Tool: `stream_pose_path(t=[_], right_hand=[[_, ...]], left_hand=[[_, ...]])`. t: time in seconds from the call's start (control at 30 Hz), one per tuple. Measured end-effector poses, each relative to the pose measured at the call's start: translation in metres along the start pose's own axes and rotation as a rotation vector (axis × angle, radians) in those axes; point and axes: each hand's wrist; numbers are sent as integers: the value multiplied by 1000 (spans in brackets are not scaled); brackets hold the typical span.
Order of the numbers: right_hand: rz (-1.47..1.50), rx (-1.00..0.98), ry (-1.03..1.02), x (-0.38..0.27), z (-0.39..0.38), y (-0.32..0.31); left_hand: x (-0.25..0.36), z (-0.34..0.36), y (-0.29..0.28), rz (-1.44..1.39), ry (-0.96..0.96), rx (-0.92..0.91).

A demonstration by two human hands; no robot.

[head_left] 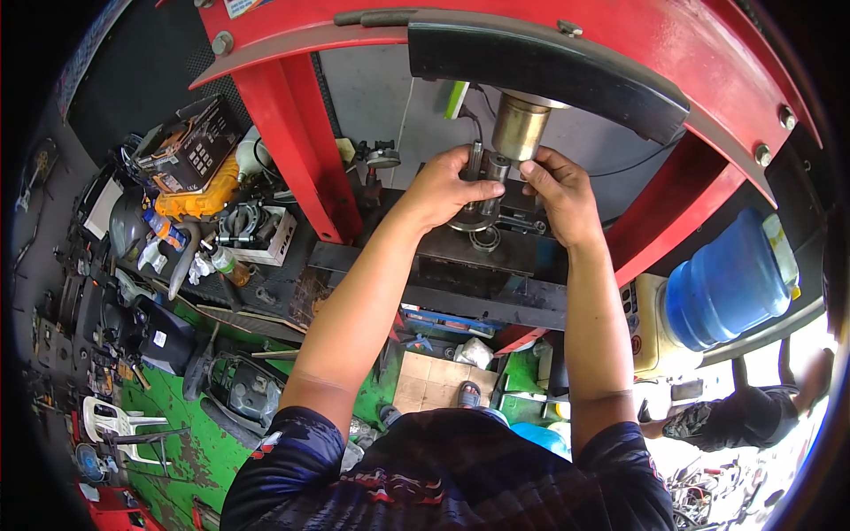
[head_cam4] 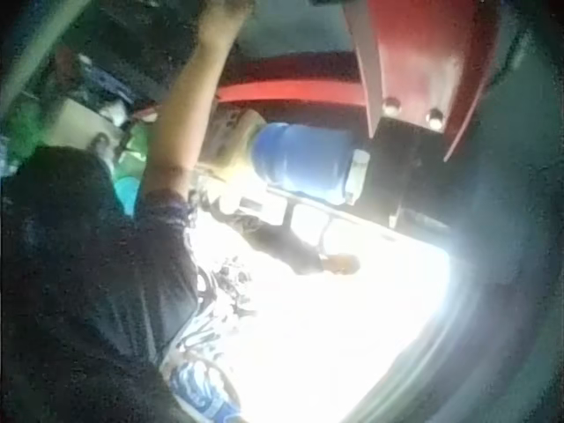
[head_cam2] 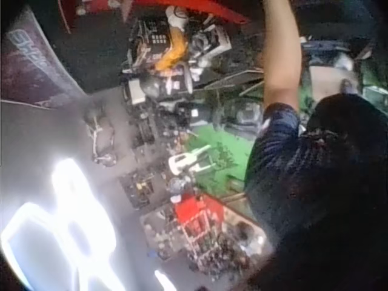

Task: The person uses a red hydraulic press to press a bearing onto a metal shaft. They position the shaft under the press ram, operate the lever to apply pressure, and then remove the assembled part. The person also uses a ruler to measure the bearing assembly and handles a separate metal ring.

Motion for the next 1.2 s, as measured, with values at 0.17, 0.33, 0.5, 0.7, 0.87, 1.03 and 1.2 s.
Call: stream_pose_path(t=[0.17,0.33,0.5,0.7,0.87,1.03,1.2], right_hand=[[-17,-43,17,-4,5,14],[-40,-61,25,1,10,15],[-33,-45,25,-1,9,17],[-11,-36,30,4,9,20],[-147,-64,2,-11,-1,13],[-564,-83,-33,-67,-65,-11],[-270,-102,34,-159,-161,-103]], left_hand=[[-9,3,0,-49,-15,-22],[-5,2,-1,-59,-8,-25],[-4,2,-1,-108,-16,-54],[-8,2,-4,-59,-6,-84],[-2,1,-5,-109,-48,-121],[-13,-9,-23,73,-8,-107],[-8,-27,-33,273,15,-70]])
Point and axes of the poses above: each hand's wrist, its own z-axis towards the middle knuckle, its own y-axis out of the palm, x = y × z, and after that the axes turned 14 degrees about z, right-handed
